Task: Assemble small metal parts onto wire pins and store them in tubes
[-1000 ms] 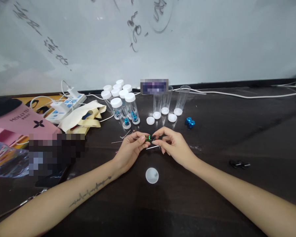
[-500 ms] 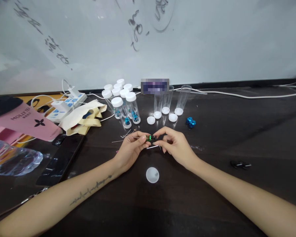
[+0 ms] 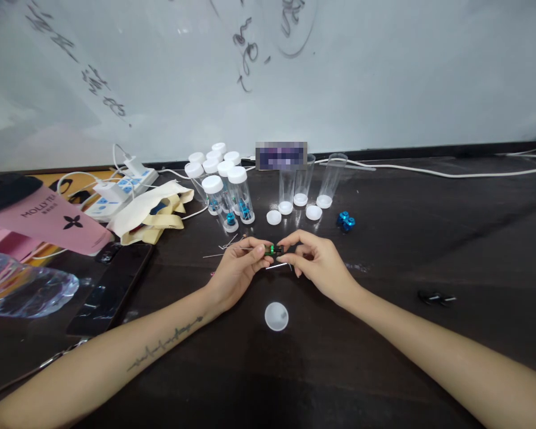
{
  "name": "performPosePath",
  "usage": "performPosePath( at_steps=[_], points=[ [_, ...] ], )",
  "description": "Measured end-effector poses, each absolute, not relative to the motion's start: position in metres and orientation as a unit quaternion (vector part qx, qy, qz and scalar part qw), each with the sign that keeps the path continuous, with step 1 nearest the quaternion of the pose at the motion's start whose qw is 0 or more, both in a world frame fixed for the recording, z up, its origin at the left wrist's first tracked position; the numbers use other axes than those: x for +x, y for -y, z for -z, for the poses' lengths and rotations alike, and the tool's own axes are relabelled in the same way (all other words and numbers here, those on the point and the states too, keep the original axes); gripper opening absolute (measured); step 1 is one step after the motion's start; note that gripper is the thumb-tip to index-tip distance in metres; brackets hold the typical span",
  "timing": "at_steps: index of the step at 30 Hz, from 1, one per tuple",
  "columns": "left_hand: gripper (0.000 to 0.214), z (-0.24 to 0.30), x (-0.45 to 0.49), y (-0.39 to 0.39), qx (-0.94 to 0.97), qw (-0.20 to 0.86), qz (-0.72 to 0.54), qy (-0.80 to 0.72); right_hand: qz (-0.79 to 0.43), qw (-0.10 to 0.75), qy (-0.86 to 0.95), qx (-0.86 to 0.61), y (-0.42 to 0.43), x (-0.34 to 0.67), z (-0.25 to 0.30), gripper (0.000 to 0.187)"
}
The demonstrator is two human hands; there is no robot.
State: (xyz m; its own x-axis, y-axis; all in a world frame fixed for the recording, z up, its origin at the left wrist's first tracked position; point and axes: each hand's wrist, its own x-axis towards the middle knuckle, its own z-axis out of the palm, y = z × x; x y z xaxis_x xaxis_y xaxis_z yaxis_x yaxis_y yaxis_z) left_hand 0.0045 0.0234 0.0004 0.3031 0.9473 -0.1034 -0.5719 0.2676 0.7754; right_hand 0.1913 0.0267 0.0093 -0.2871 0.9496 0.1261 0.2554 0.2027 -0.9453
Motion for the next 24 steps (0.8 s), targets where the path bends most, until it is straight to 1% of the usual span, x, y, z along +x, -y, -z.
performPosePath(
  at_steps=[8,17,21,24],
  points=[
    [0.014,-0.0025,0.0051,-0.0222,0.318,0.739,-0.514,-0.298,-0.488,0.39,0.647,-0.438,-0.0288,0.1905,-0.0101,0.017],
    [0.012,0.0001,0.0045,-0.0223,0.335,0.736,-0.51,-0.293,-0.485,0.354,0.661,-0.45,-0.0295,0.1903,-0.0095,0.026],
    [0.015,-0.0014,0.0047,-0.0221,0.329,0.737,-0.51,-0.297,-0.476,0.344,0.67,-0.454,-0.0287,0.1903,-0.0103,0.028],
    [0.016,-0.0022,0.005,-0.022,0.316,0.737,-0.515,-0.303,-0.467,0.345,0.673,-0.458,-0.0276,0.1906,-0.0113,0.027]
  ],
)
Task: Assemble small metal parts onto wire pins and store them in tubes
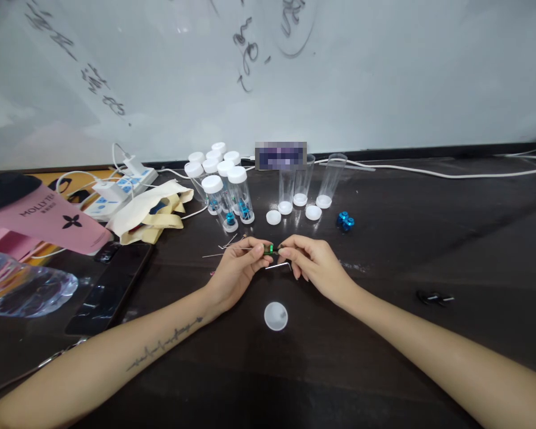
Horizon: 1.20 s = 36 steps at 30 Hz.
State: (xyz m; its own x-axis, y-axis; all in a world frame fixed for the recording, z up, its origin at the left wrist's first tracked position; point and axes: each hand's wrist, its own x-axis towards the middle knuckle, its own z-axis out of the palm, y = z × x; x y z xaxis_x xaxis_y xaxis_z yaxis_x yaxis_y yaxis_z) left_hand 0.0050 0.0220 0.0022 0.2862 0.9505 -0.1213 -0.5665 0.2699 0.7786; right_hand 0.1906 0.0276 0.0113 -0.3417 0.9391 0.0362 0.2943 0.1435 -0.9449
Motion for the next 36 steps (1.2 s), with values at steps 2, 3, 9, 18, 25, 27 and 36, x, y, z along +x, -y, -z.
performPosePath(
  at_steps=[2,3,9,18,25,27,36],
  points=[
    [0.016,-0.0022,0.0053,-0.0221,0.309,0.735,-0.52,-0.307,-0.467,0.36,0.667,-0.455,-0.0271,0.1902,-0.012,0.025],
    [0.016,-0.0021,0.0055,-0.0221,0.307,0.733,-0.523,-0.308,-0.467,0.372,0.663,-0.452,-0.027,0.1898,-0.0124,0.025],
    [0.016,-0.0026,0.0068,-0.0223,0.309,0.732,-0.523,-0.308,-0.466,0.39,0.657,-0.446,-0.0269,0.1883,-0.014,0.021],
    [0.015,-0.0019,0.0051,-0.0216,0.327,0.733,-0.514,-0.303,-0.478,0.372,0.654,-0.453,-0.0282,0.1908,-0.0113,0.024],
    [0.016,-0.0014,0.0058,-0.0214,0.317,0.728,-0.524,-0.309,-0.477,0.363,0.656,-0.459,-0.0285,0.1913,-0.0109,0.026],
    [0.016,-0.0016,0.0061,-0.0216,0.31,0.725,-0.529,-0.313,-0.473,0.376,0.651,-0.458,-0.0278,0.1907,-0.0116,0.026],
    [0.016,-0.0037,0.0061,-0.0206,0.319,0.727,-0.525,-0.307,-0.466,0.381,0.659,-0.452,-0.0266,0.1899,-0.013,0.022]
  ],
)
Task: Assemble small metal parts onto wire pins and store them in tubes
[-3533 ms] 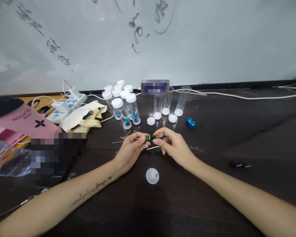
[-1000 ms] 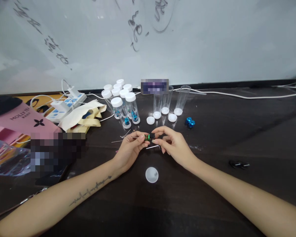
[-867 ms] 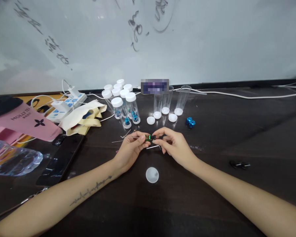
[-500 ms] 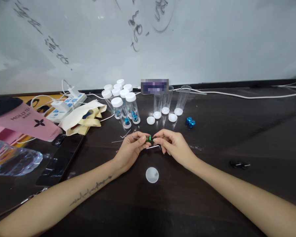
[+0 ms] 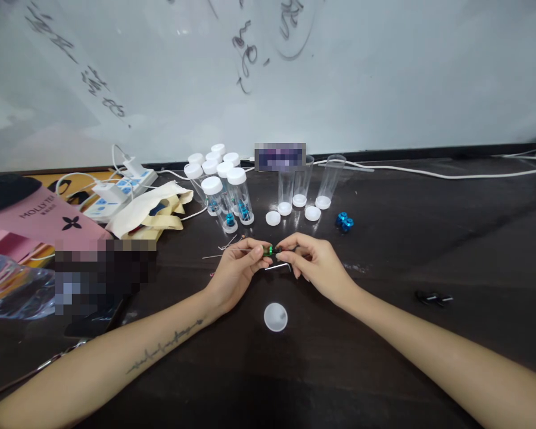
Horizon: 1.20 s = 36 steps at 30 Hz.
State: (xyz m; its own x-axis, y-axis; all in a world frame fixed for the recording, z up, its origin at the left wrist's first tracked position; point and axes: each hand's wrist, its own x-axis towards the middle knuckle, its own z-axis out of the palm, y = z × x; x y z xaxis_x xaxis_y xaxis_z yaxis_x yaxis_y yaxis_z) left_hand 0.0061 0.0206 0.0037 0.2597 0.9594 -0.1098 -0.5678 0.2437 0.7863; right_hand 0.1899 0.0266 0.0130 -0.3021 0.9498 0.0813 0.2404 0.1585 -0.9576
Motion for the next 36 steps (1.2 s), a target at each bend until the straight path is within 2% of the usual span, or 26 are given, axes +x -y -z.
performPosePath(
  at_steps=[7,11,25,31,36],
  points=[
    [0.016,-0.0016,0.0053,-0.0201,0.321,0.725,-0.525,-0.308,-0.474,0.362,0.656,-0.464,-0.0277,0.1905,-0.0123,0.026],
    [0.014,-0.0004,0.006,-0.0211,0.309,0.724,-0.533,-0.31,-0.472,0.381,0.652,-0.455,-0.0277,0.19,-0.0127,0.026],
    [0.013,-0.0036,0.0058,-0.0209,0.304,0.735,-0.523,-0.306,-0.462,0.361,0.67,-0.455,-0.0269,0.1904,-0.0136,0.022],
    [0.01,-0.0012,0.0068,-0.0215,0.3,0.733,-0.532,-0.299,-0.461,0.394,0.661,-0.442,-0.0258,0.1896,-0.0154,0.028],
    [0.011,-0.0009,0.0064,-0.0222,0.302,0.73,-0.532,-0.304,-0.443,0.384,0.673,-0.451,-0.0247,0.1915,-0.0165,0.027]
  ],
)
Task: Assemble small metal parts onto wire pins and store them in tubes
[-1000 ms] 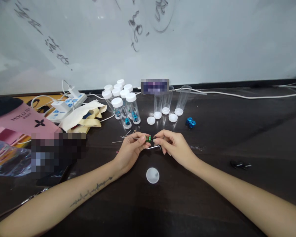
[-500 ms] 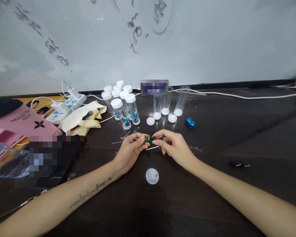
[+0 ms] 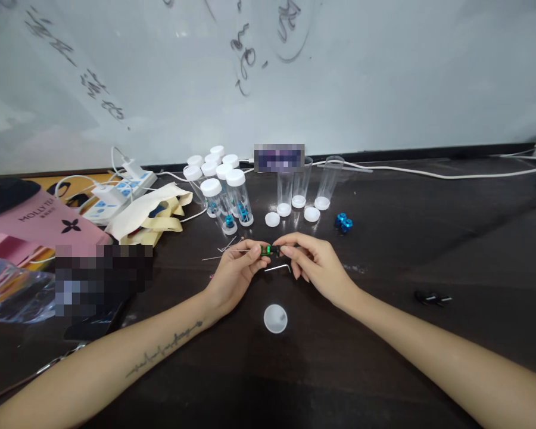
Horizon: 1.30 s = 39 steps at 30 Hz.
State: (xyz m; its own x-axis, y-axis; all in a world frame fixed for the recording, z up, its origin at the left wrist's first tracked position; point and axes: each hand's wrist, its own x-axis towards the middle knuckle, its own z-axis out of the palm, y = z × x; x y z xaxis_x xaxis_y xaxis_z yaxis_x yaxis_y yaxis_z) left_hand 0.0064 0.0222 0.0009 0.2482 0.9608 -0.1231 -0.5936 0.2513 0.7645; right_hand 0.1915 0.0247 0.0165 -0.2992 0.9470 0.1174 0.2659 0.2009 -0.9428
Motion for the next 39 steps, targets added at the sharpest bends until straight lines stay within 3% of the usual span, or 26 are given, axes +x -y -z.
performPosePath(
  at_steps=[11,23,39],
  points=[
    [0.009,-0.0001,0.006,-0.0225,0.308,0.729,-0.532,-0.302,-0.455,0.395,0.664,-0.443,-0.0257,0.1889,-0.0159,0.034],
    [0.009,-0.0018,0.0071,-0.0214,0.301,0.725,-0.537,-0.308,-0.469,0.411,0.656,-0.427,-0.0249,0.1891,-0.0137,0.024],
    [0.007,0.0003,0.007,-0.0223,0.305,0.727,-0.535,-0.302,-0.461,0.403,0.667,-0.424,-0.0241,0.1901,-0.0147,0.026]
  ],
)
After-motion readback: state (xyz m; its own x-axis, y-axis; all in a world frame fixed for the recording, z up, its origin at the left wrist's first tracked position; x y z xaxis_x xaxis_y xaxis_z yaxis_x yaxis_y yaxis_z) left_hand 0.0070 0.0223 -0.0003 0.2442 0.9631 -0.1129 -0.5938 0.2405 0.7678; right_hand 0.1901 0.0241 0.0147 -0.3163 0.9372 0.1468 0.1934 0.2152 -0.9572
